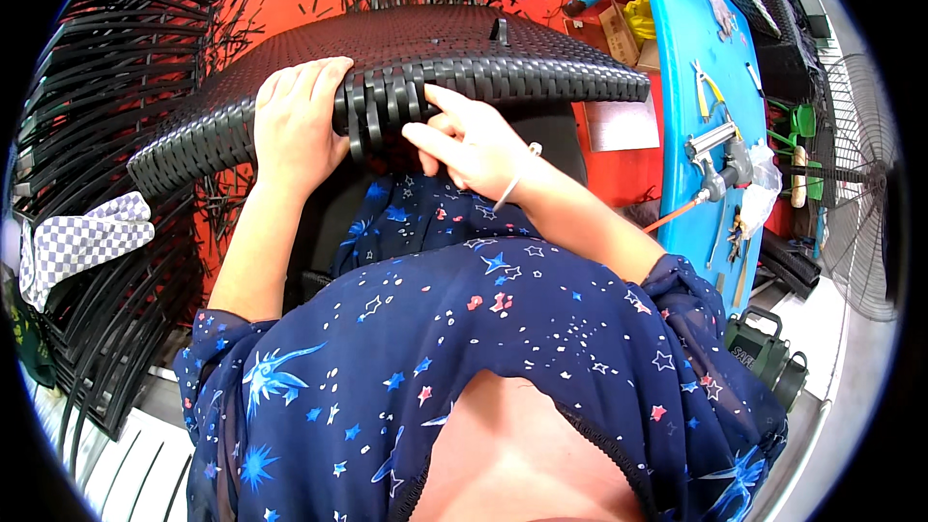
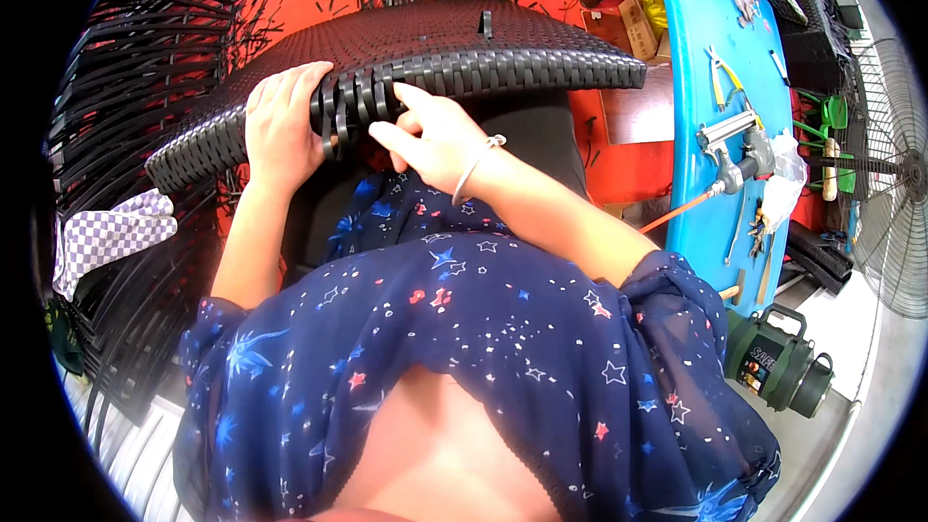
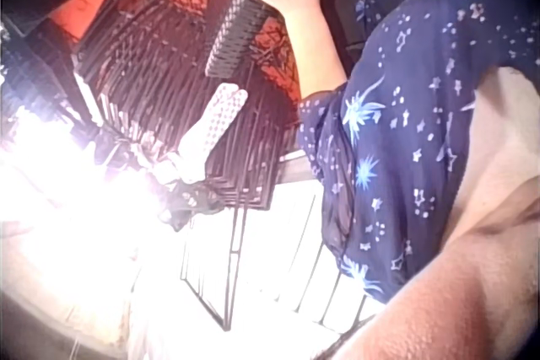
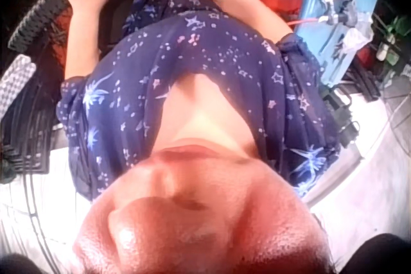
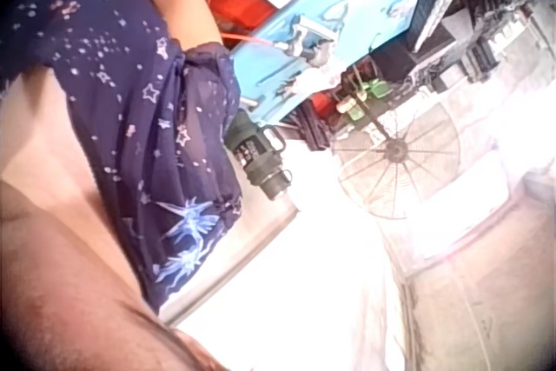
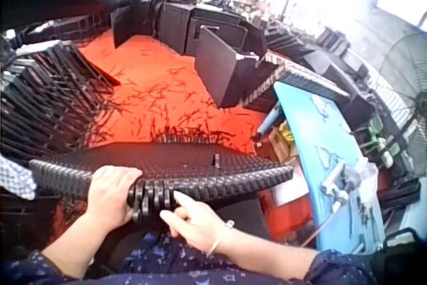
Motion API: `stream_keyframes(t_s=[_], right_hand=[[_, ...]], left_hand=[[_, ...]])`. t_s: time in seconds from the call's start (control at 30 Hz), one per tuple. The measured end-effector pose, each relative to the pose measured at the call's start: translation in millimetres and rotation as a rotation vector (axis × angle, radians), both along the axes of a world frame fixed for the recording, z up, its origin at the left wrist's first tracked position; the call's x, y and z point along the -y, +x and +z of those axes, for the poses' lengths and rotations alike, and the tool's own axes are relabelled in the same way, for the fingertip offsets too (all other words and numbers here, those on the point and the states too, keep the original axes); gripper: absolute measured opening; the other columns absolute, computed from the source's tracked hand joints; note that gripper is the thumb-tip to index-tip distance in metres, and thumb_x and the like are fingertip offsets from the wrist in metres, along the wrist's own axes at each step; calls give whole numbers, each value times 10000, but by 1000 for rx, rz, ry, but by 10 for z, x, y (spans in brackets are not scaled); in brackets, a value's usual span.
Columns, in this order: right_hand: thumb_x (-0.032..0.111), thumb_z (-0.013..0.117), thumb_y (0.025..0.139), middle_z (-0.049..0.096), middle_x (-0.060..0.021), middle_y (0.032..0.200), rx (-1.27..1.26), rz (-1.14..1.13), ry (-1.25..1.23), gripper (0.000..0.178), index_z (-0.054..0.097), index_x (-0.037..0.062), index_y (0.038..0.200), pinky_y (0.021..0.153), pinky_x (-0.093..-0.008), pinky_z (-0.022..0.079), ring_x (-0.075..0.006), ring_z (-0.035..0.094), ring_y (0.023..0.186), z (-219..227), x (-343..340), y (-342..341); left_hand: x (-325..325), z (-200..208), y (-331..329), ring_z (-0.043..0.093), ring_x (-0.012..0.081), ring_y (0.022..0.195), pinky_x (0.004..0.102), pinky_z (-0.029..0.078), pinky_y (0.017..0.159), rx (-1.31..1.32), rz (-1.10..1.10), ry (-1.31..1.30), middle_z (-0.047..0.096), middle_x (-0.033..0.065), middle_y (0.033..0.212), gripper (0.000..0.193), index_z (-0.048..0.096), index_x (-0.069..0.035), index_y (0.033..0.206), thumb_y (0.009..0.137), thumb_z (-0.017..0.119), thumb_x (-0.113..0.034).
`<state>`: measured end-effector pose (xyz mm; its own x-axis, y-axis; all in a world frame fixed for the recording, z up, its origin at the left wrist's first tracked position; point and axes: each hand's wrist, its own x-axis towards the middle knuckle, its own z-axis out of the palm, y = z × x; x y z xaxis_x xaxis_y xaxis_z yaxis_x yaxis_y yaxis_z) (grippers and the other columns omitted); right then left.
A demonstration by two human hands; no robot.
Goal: The person sits on the floor and weaves black plastic strips into a chair seat frame. They use pliers to cut a strip and a knife to trim excess material, then continue weaving the strips by hand to form the seat surface.
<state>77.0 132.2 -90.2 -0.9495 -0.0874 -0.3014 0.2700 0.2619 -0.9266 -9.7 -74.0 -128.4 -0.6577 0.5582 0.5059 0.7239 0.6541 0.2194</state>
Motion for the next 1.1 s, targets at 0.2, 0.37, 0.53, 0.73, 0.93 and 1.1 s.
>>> stream_keyframes(t_s=[0.2, 0.37, 0.53, 0.73, 0.93, 1.1], right_hand=[[206, 637, 952, 564, -7, 596, 112, -336, -227, 296, 650, -33, 1127, 434, -204, 330, -45, 429, 458, -53, 45, -62], [135, 632, 935, 529, 46, 605, -103, -355, -152, 163, 706, -10, 944, 474, -192, 317, -17, 412, 519, -195, 79, -39], [20, 562, 846, 530, 51, 584, -329, -149, -17, 153, 690, -31, 911, 497, -206, 364, -9, 416, 525, -175, -42, 10], [12, 582, 845, 454, 55, 524, -370, -75, 62, 170, 690, -38, 965, 465, -215, 335, -10, 362, 484, -94, -56, 31], [103, 682, 906, 452, 52, 519, -240, -20, 172, 327, 640, -34, 1200, 451, -208, 329, -9, 351, 467, 15, -69, 107], [122, 675, 911, 498, 14, 505, -212, -22, 215, 422, 573, -13, 1297, 451, -219, 393, -36, 431, 432, 180, -150, 171]], left_hand=[[0, 21, 6, 602, 235, 1033, 376, 429, 948, 21, -1, -11, 632, 41, 1049, 579, 596, -104, 1139, 572, 698, -45], [18, -14, -25, 605, 233, 1017, 372, 432, 936, 0, -4, 14, 633, 34, 1032, 565, 602, -104, 1123, 570, 700, -48], [21, -41, -39, 610, 231, 1012, 373, 430, 933, 9, 18, -14, 638, 30, 1036, 520, 609, -103, 1103, 592, 696, -58], [24, -10, -58, 613, 270, 1005, 390, 444, 916, 24, 6, -11, 649, 55, 1044, 433, 604, -123, 1123, 693, 656, -113], [33, 15, -58, 608, 250, 1016, 379, 434, 933, 2, 13, -7, 650, 42, 1058, 513, 609, -118, 1124, 618, 687, -79], [24, 22, -53, 607, 246, 1001, 367, 431, 936, -20, 4, -30, 647, 38, 1063, 514, 602, -116, 1146, 638, 666, -74]])
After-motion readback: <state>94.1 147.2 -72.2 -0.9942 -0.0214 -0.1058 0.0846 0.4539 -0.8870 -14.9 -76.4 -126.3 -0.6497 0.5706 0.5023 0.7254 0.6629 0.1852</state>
